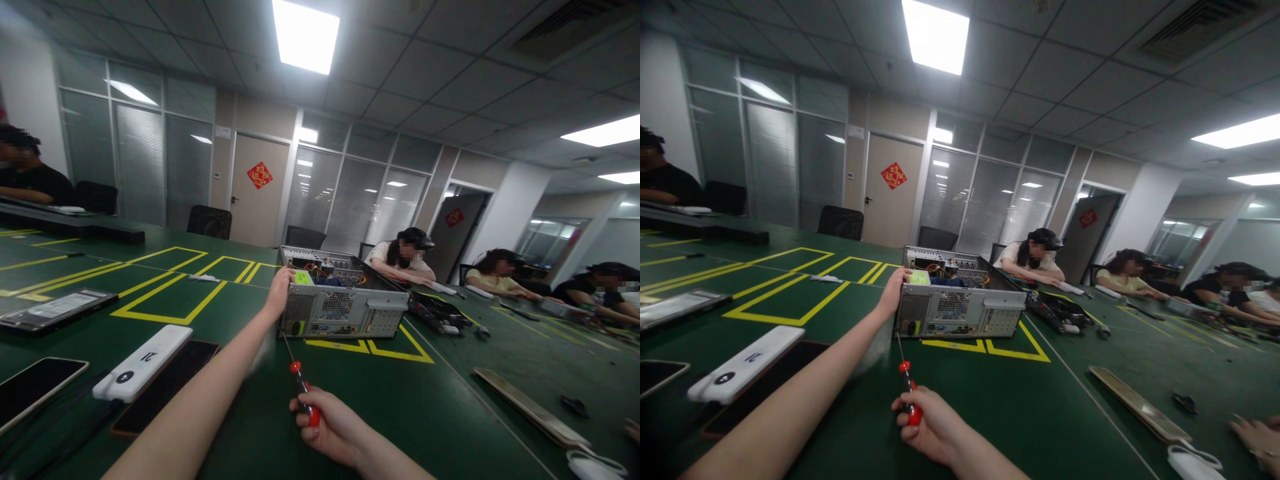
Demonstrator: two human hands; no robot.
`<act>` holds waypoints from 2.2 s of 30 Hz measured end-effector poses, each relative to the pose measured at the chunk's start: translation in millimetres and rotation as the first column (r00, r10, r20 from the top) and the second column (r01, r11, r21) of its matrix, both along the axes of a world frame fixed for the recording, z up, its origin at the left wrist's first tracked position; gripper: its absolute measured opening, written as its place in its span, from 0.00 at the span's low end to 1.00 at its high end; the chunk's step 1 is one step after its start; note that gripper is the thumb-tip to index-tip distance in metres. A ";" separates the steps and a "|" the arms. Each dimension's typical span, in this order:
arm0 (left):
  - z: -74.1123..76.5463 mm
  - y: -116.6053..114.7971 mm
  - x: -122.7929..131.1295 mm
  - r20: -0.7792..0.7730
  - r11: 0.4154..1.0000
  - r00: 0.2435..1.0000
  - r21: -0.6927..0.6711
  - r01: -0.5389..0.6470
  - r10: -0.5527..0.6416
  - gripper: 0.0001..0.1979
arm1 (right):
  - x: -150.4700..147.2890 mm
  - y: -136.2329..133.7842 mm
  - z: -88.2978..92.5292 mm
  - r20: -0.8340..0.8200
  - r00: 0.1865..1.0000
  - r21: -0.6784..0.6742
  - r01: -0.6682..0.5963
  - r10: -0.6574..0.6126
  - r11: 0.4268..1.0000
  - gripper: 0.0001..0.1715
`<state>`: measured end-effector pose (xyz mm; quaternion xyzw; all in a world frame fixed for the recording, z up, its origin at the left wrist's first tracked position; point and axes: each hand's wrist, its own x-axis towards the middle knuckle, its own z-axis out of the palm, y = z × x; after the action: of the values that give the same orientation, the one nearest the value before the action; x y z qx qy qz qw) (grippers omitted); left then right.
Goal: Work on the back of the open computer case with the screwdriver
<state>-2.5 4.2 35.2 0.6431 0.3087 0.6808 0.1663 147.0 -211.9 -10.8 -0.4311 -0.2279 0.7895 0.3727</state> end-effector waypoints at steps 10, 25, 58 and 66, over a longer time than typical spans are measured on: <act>1.2 -1.4 -0.2 0.010 1.000 1.000 0.003 0.016 -0.016 0.17 | 1.5 0.7 -1.3 -0.048 0.993 -0.010 -0.106 0.106 0.994 0.15; 0.7 -3.1 -0.7 0.009 0.999 1.000 -0.048 0.001 0.000 0.18 | 4.3 0.8 -2.3 -0.037 0.995 0.029 -0.095 0.096 0.995 0.10; 1.3 -5.1 0.8 -0.003 0.999 1.000 -0.033 -0.005 0.005 0.18 | 4.9 6.4 -12.4 -0.139 0.975 0.014 -0.174 0.174 0.985 0.15; 1.5 -3.6 -0.9 -0.027 0.999 1.000 -0.035 -0.005 0.004 0.18 | 4.5 7.3 -12.0 -0.144 0.985 -0.026 -0.105 0.101 0.994 0.14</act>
<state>-3.4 0.7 36.7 0.6484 0.3244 0.6669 0.1718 151.6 -204.6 -22.9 -0.3676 -0.2095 0.8401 0.3394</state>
